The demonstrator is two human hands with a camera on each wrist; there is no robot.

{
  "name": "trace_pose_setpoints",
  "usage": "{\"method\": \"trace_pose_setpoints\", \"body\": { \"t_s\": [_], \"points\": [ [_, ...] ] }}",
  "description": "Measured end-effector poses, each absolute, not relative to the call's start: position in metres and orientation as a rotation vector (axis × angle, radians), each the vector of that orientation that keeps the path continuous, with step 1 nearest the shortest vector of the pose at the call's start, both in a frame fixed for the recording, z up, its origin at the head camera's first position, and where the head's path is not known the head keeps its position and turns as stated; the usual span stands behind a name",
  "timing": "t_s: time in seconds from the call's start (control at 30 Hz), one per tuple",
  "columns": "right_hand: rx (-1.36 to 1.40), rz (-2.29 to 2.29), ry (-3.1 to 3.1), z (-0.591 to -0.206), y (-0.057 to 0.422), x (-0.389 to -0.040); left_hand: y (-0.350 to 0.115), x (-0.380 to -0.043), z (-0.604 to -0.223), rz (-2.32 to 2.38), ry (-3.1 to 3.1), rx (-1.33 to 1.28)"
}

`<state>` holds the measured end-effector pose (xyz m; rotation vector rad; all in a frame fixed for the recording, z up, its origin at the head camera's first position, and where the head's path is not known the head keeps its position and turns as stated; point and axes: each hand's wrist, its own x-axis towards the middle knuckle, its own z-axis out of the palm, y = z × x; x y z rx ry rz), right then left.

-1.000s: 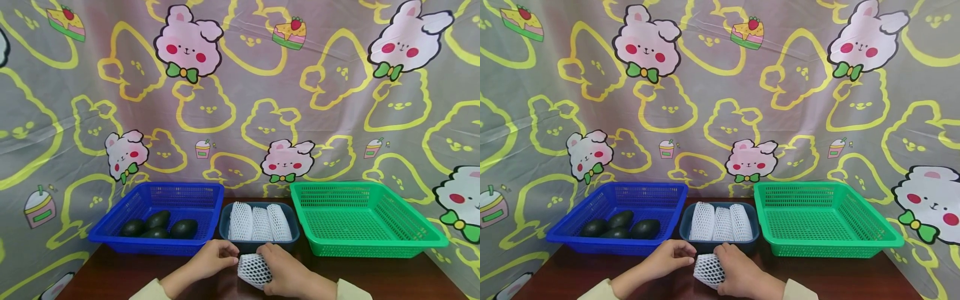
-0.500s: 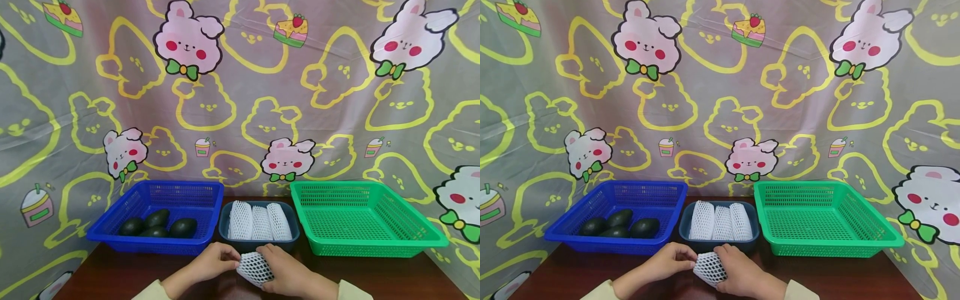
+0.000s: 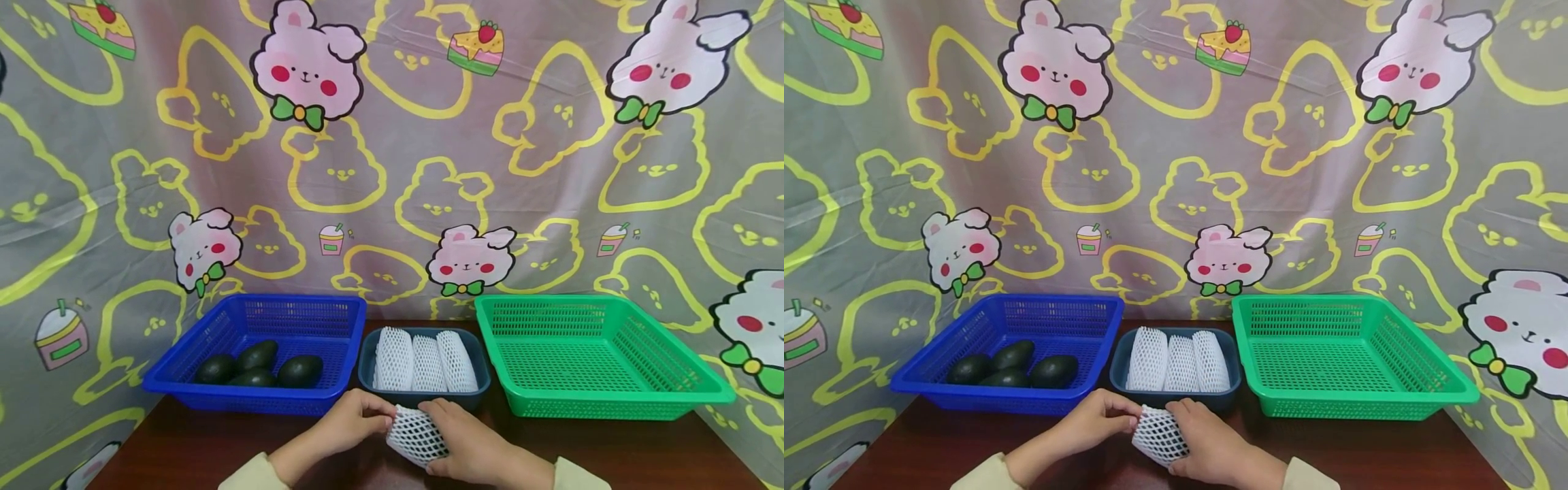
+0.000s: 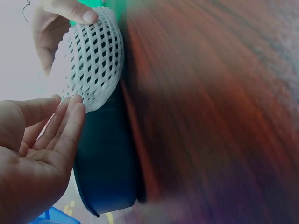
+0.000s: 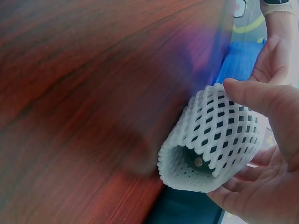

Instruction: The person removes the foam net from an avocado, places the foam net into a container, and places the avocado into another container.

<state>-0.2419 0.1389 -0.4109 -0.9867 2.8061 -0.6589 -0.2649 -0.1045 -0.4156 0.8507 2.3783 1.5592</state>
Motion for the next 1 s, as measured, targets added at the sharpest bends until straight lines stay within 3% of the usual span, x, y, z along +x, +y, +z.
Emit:
{"method": "trace_pose_setpoints", "body": {
  "t_s": [0.73,1.0],
  "points": [
    [-0.876,-0.85,2.698,-0.411,0.165,-0.247,-0.096,-0.268,-0.422,1.522,2.348,0.866],
    [-0.951,-0.848,2.693,-0.417,0.173,-0.251,-0.095,-0.27,-0.423,1.486,2.307,0.846]
  ]
}}
